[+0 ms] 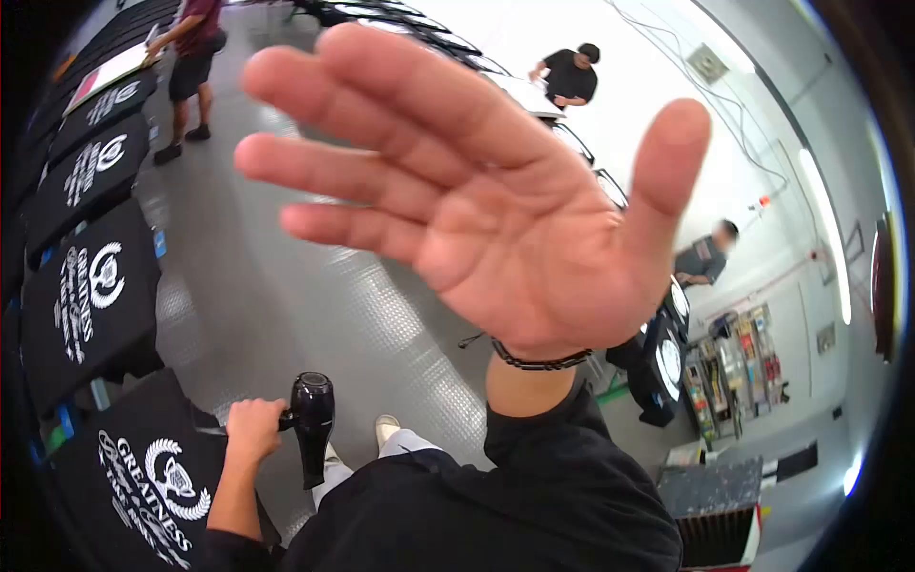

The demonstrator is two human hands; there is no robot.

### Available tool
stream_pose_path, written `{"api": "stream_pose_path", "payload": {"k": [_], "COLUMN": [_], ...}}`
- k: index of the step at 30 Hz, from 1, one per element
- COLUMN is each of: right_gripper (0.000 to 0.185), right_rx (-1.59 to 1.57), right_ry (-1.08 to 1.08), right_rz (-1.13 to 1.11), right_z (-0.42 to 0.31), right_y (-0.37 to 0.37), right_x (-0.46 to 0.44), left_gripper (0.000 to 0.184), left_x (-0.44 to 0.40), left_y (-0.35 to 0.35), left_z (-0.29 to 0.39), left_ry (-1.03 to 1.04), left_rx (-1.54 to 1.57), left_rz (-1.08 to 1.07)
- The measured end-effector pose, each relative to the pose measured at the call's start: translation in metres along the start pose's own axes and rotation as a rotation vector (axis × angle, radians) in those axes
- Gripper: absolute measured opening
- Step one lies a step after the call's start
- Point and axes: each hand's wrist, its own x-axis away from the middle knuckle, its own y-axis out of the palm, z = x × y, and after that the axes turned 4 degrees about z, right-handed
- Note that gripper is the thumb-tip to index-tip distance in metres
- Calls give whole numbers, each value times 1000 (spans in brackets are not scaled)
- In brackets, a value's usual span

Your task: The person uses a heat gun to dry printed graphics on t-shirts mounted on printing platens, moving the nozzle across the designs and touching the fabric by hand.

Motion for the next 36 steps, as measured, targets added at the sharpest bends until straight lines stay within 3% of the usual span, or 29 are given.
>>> {"api": "stream_pose_path", "payload": {"k": [2, 3, 6, 8, 11, 13, 16, 20, 21, 22, 23, 25, 26, 27, 28, 29, 30, 32, 33, 36], "right_gripper": [109, 109, 95, 103, 53, 39, 49, 61, 63, 65, 48, 39, 25, 17, 14, 16, 22, 35, 33, 33], "right_rx": [21, 65, 180, 312, 253, 319, 726, 784, 700, 612, 738, 528, 410, 499, 462, 610, 866, 959, 950, 903], "right_ry": [-84, 62, -17, 40, 164, 444, 586, 441, 429, 419, 345, 421, 464, 511, 643, 517, 705, 307, 396, 485], "right_rz": [-41, 6, 75, 252, 286, 287, 478, 583, 509, 435, 437, 529, 533, 467, 430, 341, 157, 110, 146, 138], "right_z": [19, -19, -6, 4, 45, 75, 153, 215, 222, 223, 224, 235, 232, 219, 228, 225, 218, 230, 236, 263], "right_y": [-10, -12, -29, -29, -49, -47, -45, -48, -47, -42, -34, -28, -28, -28, -41, -44, -57, -73, -83, -114], "right_x": [-6, 27, 47, 73, 120, 138, 163, 152, 144, 135, 125, 115, 113, 107, 109, 105, 101, 107, 105, 85], "left_gripper": [32, 32, 36, 38, 33, 34, 41, 42, 38, 38, 38, 40, 41, 41, 46, 52, 60, 70, 67, 62], "left_x": [12, 18, 13, 13, 1, -12, -25, -34, -43, -37, -30, -18, -6, -6, 3, -3, -1, 11, 21, 44], "left_y": [-45, -33, -65, -70, -68, -65, -61, -32, -12, -2, 8, 23, 24, 23, 21, 30, 26, 16, 8, 25], "left_z": [-32, 55, 18, 10, 10, 21, 53, 84, 90, 96, 98, 96, 100, 104, 101, 96, 90, 89, 81, 51], "left_ry": [-44, -24, -75, -87, -109, -126, -112, -198, -65, -55, -49, 46, 47, 66, -11, 119, 92, 21, -2, -204], "left_rx": [78, 284, 463, 658, 909, 1022, 1283, 1442, 1390, 1596, 1800, 1443, 1325, 1392, 1400, 1292, 1110, 854, 1038, 1113], "left_rz": [106, 144, 420, 609, 779, 839, 1001, 1107, 1305, 1251, 1190, 1187, 1137, 1161, 1021, 1104, 1060, 1239, 1147, 1109]}}
